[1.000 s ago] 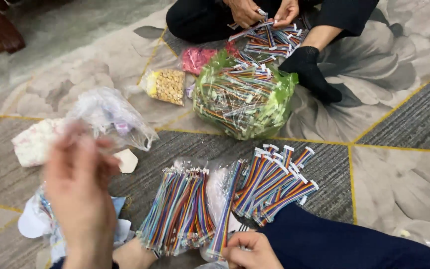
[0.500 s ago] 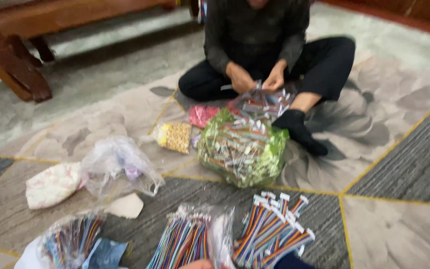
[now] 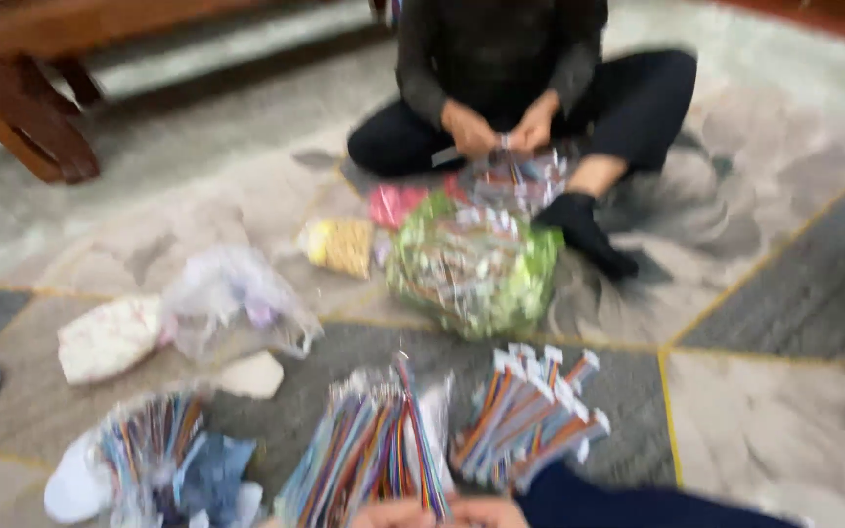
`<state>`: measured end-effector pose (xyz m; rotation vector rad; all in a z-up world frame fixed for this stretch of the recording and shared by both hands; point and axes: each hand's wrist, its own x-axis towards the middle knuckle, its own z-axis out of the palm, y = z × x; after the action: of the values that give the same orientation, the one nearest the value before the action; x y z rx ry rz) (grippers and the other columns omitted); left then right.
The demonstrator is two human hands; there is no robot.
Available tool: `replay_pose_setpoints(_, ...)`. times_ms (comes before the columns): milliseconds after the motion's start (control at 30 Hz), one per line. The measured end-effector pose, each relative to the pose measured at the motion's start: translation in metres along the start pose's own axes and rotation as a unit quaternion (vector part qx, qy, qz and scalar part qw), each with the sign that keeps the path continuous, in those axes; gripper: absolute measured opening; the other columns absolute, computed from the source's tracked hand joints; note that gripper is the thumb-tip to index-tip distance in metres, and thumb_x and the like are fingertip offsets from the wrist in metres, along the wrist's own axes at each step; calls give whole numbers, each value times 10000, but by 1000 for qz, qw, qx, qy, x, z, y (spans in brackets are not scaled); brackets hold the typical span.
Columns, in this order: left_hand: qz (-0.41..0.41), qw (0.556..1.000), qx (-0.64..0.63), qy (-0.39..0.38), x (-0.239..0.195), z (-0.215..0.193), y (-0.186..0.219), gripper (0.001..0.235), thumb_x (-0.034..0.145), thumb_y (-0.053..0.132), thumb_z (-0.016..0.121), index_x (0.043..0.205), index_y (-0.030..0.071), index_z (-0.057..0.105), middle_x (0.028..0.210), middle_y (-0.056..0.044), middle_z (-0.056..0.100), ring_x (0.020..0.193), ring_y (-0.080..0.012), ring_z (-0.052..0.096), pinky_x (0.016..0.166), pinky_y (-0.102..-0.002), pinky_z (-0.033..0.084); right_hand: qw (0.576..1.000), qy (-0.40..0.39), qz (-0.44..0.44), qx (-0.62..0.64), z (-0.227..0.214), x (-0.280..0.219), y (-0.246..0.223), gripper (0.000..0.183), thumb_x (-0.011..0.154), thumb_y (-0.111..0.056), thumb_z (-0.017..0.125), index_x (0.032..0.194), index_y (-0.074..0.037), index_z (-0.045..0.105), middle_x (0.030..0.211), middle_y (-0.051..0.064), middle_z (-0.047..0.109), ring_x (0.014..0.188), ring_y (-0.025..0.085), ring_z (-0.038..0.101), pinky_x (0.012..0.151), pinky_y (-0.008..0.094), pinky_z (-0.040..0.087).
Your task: The person sits on the floor and repeatedly picks up a multi-colored ribbon cable and a white plastic connector. They align the cable end with the connector and press it on, then place the assembled unit aside. The process is repeated for multiple cables throughout the clip.
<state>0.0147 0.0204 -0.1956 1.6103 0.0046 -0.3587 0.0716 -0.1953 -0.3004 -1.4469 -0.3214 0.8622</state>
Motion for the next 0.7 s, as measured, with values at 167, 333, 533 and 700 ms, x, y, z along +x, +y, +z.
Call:
replay_pose_setpoints(167, -77, 975, -186, 91, -41, 49, 79, 257, 819, 64, 641, 983, -107, 741, 904, -110, 741, 791, -130, 612, 743, -227, 495, 989, 70, 90, 89, 52, -83, -164, 168, 783, -36, 660, 627, 28, 662, 467, 83, 548, 403, 131, 416, 393, 242, 294)
replay_pose_setpoints(333, -197, 920, -250, 227, -35, 49, 148, 238, 807, -4, 611, 917, -177, 734, 964, -216, 740, 895, -272, 654, 831, -342, 488, 978, 109, 138, 116, 61, -89, -198, 95, 718, -2, 734, 717, 88, 765, 508, 77, 559, 459, 109, 462, 453, 205, 360)
replay_pose_setpoints(533, -179, 938, -223, 196, -35, 64, 134, 260, 782, -49, 612, 979, -169, 733, 954, -202, 756, 805, -226, 648, 773, -303, 511, 981, 115, 97, 120, 54, -92, -196, 100, 709, 8, 658, 666, 76, 719, 486, 79, 551, 442, 114, 438, 432, 208, 318)
replay_pose_setpoints(700, -195, 921, -276, 192, -30, 41, 137, 138, 801, -19, 625, 830, -141, 683, 811, -232, 685, 753, -269, 614, 700, -337, 476, 986, 90, 81, 117, 55, -92, -196, 107, 699, -9, 714, 720, 91, 747, 798, 83, 651, 496, 102, 478, 447, 209, 389)
